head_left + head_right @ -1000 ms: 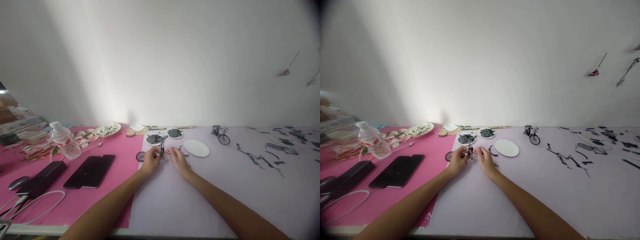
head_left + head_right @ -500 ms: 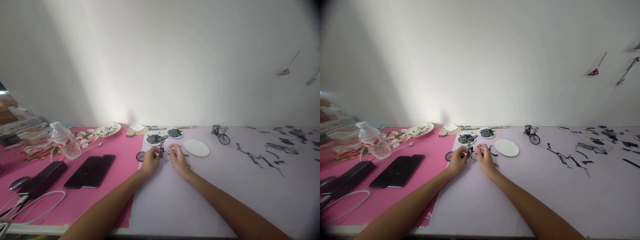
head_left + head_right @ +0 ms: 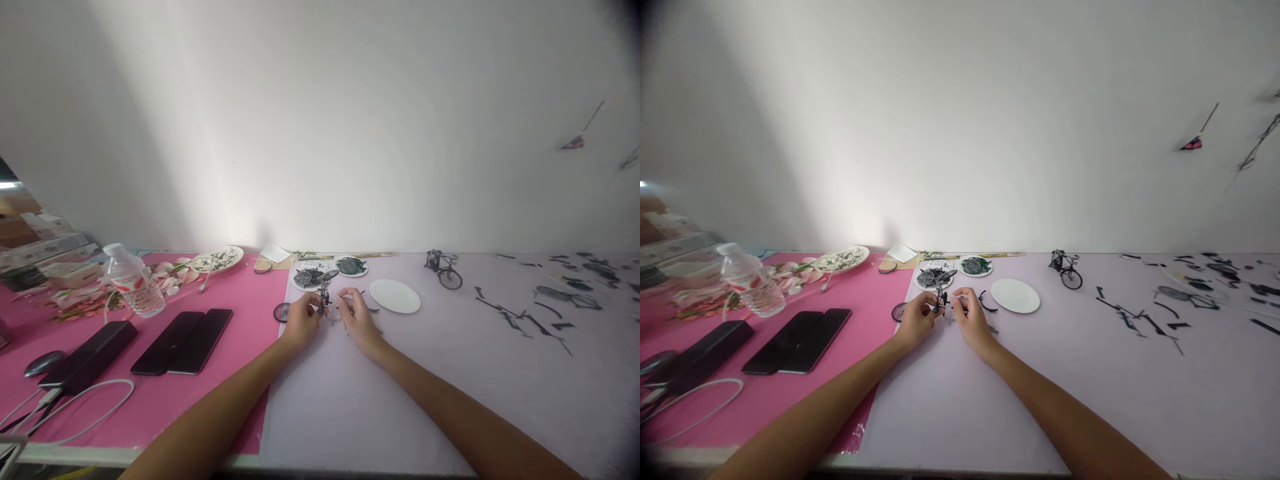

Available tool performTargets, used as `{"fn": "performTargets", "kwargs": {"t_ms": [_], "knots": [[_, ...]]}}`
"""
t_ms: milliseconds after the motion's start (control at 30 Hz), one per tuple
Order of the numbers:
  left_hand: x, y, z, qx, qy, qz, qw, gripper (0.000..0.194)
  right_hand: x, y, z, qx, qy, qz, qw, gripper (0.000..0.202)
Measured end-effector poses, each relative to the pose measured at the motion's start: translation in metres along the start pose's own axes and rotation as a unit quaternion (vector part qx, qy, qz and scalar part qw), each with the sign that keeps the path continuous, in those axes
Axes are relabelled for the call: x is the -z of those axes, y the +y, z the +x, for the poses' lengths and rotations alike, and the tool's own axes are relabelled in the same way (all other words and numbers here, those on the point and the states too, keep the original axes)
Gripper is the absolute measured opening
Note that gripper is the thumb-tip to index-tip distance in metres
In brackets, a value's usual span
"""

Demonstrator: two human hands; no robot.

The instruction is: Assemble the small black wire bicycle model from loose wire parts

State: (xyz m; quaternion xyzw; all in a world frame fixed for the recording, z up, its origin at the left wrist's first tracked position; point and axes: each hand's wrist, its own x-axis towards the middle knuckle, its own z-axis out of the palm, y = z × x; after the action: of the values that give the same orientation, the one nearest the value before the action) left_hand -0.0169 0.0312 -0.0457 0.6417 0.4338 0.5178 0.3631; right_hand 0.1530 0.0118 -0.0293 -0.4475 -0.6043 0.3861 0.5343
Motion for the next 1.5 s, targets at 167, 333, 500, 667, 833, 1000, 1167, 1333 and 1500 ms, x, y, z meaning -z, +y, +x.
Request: {"fn": "performTargets", "kwargs": {"t_ms": [167, 333, 500, 667, 833, 1000, 1167, 1333, 1500], "knots": [[0.0004, 0.0, 0.0007, -0.004, 0.003, 0.004, 1.0, 0.017, -0.0003, 0.0001, 0.0006, 0.002, -0.001, -0.005, 1.0, 0.03], [0.0004, -0.0029, 0.0013, -0.006, 0.0, 0.006, 1.0, 0.017, -0.0008, 0.0004, 0.0009, 0.004, 0.005, -0.002, 1.0, 0.029], [0.0003, -0.0026, 0.0012, -0.007, 0.005, 0.011, 1.0, 0.015, -0.0006, -0.0009, 0.0005, 0.004, 0.002, -0.005, 1.0, 0.027], [0.001, -0.0019, 0.001, -0.007, 0.002, 0.013, 1.0, 0.017, -0.0007, 0.0004, 0.0009, 0.007, 0.0, -0.009, 1.0, 0.026], [0.0012, -0.0029, 0.0007, -0.01, 0.005, 0.005, 1.0, 0.018, -0.0006, 0.0025, 0.0013, 0.012, -0.001, -0.017, 1.0, 0.028], [0.0006, -0.0038, 0.0013, -0.007, 0.018, 0.018, 1.0, 0.016, 0.0009, 0.0018, 0.0008, 0.011, -0.015, -0.025, 1.0, 0.029], [0.0005, -0.0059, 0.002, -0.01, 0.018, 0.025, 0.999, 0.014, 0.0016, 0.0042, 0.0013, 0.014, -0.028, -0.025, 0.999, 0.028], [0.0009, -0.0051, 0.0018, -0.011, 0.015, 0.022, 1.0, 0.015, 0.0014, 0.0065, 0.0019, 0.024, -0.025, -0.028, 0.999, 0.029], [0.0006, -0.0027, 0.0011, -0.011, 0.012, 0.021, 1.0, 0.015, 0.0014, 0.0073, 0.0018, 0.021, -0.033, -0.012, 0.999, 0.026]]}}
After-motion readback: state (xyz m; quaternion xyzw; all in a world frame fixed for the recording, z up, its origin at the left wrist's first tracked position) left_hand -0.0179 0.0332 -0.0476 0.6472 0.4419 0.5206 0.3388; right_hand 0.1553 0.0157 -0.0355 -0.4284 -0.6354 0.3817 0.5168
